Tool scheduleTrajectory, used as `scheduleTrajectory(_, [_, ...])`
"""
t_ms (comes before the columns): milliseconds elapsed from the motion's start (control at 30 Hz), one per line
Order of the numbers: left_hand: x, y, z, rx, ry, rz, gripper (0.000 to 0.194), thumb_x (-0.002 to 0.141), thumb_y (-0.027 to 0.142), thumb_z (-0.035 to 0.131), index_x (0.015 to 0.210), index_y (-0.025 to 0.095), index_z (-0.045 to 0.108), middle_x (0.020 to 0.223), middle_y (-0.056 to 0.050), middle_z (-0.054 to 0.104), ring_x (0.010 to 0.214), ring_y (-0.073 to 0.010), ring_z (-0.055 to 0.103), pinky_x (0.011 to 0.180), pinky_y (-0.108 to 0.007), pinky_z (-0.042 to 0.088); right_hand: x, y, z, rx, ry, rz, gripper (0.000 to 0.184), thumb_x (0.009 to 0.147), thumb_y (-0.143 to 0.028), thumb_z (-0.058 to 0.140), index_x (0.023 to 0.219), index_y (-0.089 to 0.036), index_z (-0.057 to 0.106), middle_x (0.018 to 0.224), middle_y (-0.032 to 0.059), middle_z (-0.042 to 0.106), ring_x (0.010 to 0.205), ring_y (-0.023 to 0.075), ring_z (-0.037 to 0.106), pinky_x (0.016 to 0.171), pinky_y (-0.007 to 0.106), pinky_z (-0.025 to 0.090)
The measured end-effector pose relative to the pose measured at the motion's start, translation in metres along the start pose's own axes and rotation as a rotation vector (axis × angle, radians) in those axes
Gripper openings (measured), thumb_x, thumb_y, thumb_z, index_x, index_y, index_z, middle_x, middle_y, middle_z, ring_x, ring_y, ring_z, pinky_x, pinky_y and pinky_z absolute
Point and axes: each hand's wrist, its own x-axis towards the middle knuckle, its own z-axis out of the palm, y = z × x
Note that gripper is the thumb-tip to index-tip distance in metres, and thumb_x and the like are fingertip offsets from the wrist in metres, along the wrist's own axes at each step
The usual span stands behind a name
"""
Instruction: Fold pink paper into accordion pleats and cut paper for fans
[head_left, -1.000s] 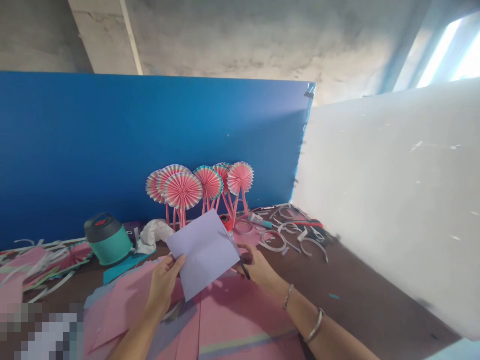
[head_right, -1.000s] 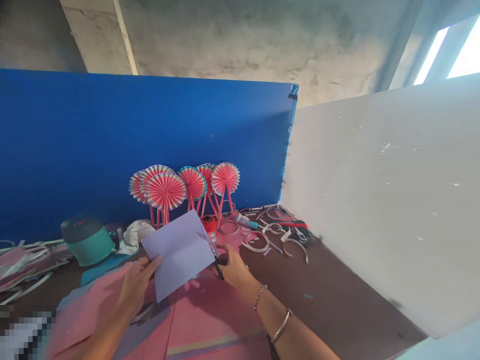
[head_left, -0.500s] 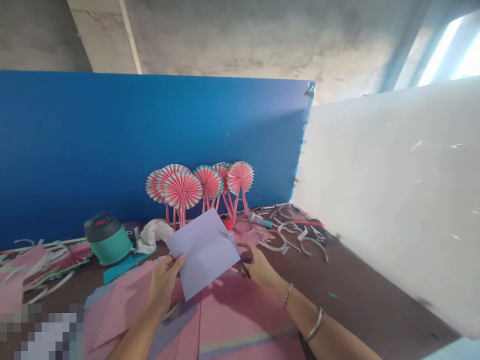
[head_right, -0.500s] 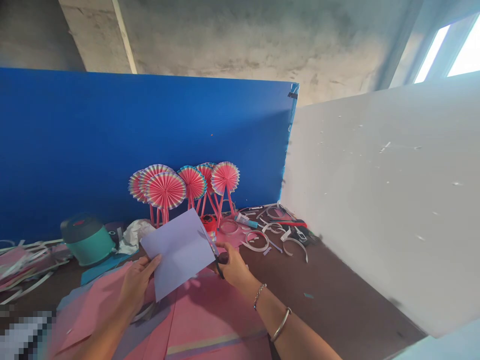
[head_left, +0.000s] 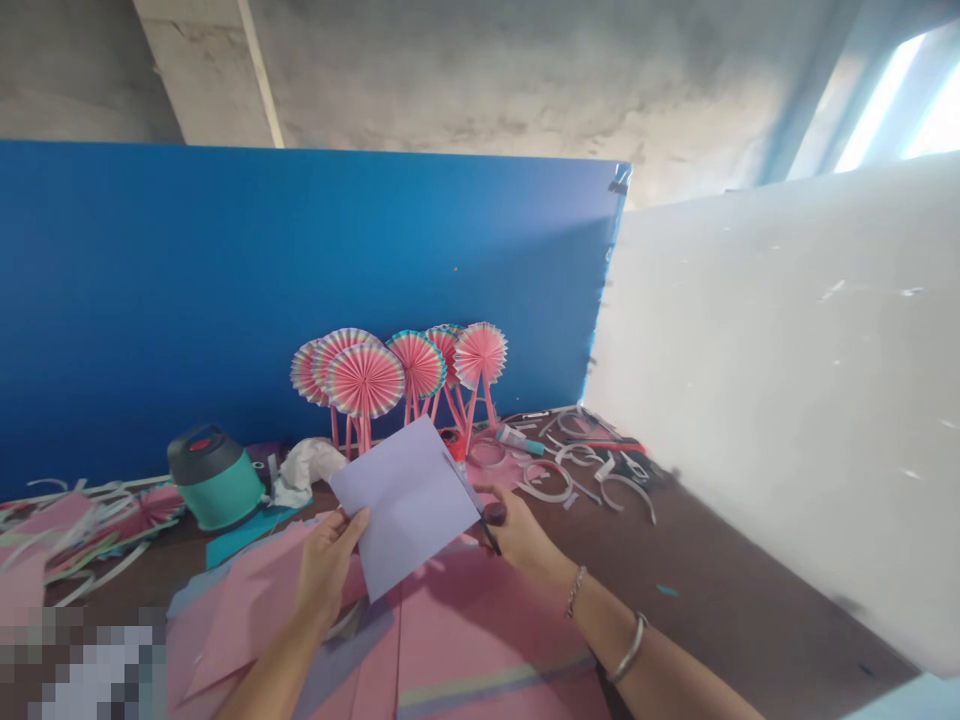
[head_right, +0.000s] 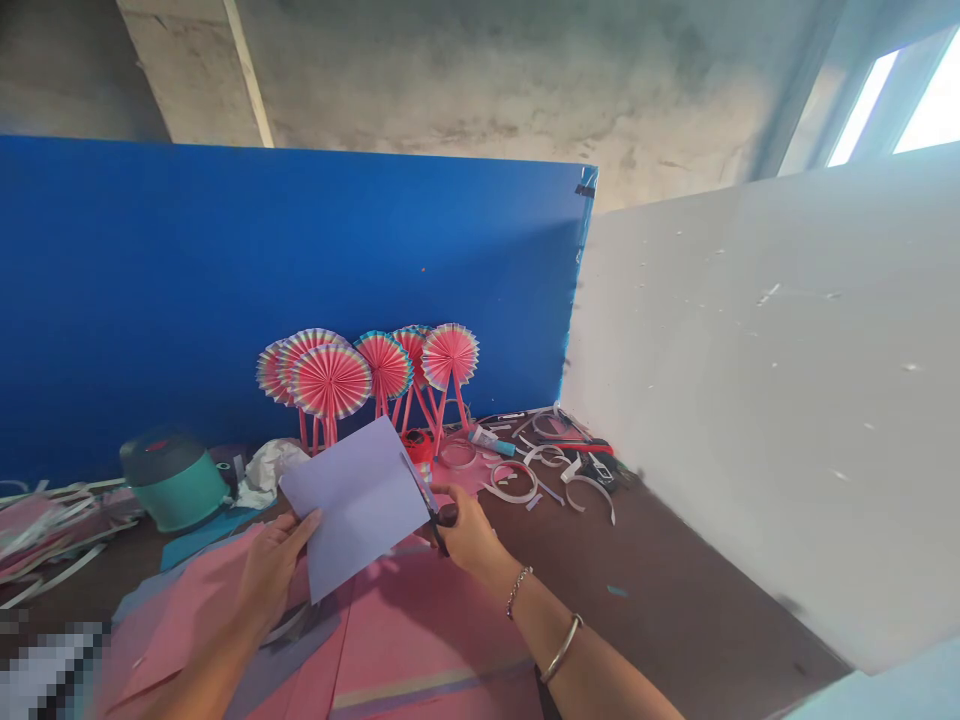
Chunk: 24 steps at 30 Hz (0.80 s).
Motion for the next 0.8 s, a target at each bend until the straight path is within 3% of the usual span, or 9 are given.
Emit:
scheduleTrajectory(200, [-0.001,0.001,-0.001,-0.003,-0.005,-0.026,0.057,0.058,0.054,0.07,0.096,0.012,0.067,0.092,-0.009,0.072,0.088,-0.0265,0.063,0.073,-0.032,0.049,0.001,0.002,-0.002,-0.026,-0.013,-0.025,0.056,0.06,-0.029,0.071,0.111,-0.015,0.052,0.045,-0.0086,0.051,0.041,0.0101,0.045,0.043,0.022,0.033])
scheduleTrajectory(533, [0.002,-0.002,-0.002,-0.035,-0.03,-0.028,0.057,0.057,0.055,0.073,0.095,0.013,0.069,0.089,-0.009,0.073,0.085,-0.0265,0.065,0.073,-0.034,0.051,0.001,0.007,0.0,0.113,-0.101,-0.021,0.053,0.059,-0.018,0.063,0.11,-0.017,0.048,0.056,-0.0086,0.053,0.048,0.0083,0.046,0.046,0.021,0.032])
scheduleTrajectory(800, [-0.003,0.001,0.002,-0.051,-0.088,-0.023,0.052,0.057,0.05,0.074,0.093,0.013,0.07,0.084,-0.008,0.072,0.08,-0.0259,0.065,0.07,-0.034,0.05,0.002,0.008,-0.001,0.162,-0.052,0.001,0.062,0.06,-0.024,0.063,0.118,-0.018,0.041,0.056,-0.01,0.052,0.044,0.0075,0.045,0.042,0.02,0.028])
